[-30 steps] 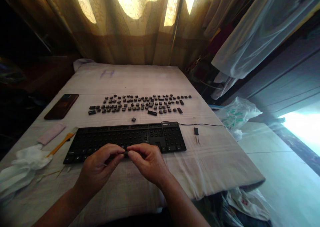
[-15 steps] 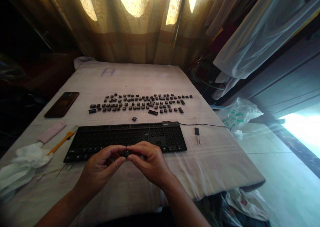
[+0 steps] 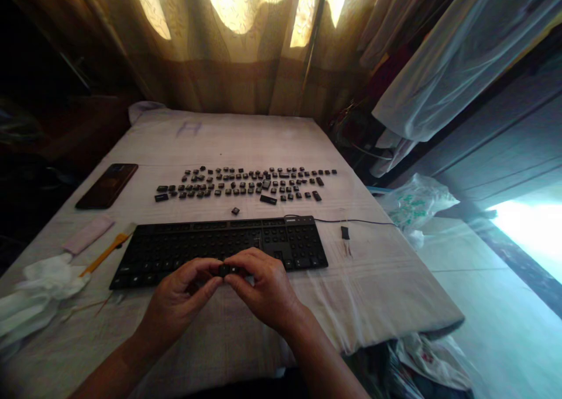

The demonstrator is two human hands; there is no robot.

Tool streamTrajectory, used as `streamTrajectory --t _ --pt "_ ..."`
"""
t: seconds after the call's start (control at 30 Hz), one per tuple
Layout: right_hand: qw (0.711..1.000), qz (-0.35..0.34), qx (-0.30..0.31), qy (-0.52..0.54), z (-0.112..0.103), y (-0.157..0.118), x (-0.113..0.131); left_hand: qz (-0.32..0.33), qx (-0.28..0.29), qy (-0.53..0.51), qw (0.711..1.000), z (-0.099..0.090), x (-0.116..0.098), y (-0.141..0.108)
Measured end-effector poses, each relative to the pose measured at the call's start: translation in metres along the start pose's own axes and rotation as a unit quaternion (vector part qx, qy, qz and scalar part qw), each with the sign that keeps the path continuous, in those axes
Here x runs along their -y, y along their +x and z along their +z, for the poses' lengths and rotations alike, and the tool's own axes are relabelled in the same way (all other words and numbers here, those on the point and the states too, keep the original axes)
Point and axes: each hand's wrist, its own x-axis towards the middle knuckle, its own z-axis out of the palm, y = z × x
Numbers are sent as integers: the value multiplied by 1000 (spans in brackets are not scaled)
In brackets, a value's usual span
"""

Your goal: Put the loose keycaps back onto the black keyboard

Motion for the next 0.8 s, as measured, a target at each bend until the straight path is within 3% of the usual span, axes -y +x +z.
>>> streamTrajectory --t 0.2,0.8 --pt "1000 -9 -1 -24 0 1 -1 38 -14 15 999 1 6 1" --pt "999 -2 8 -43 0 2 -1 18 -11 6 1000 1 5 6"
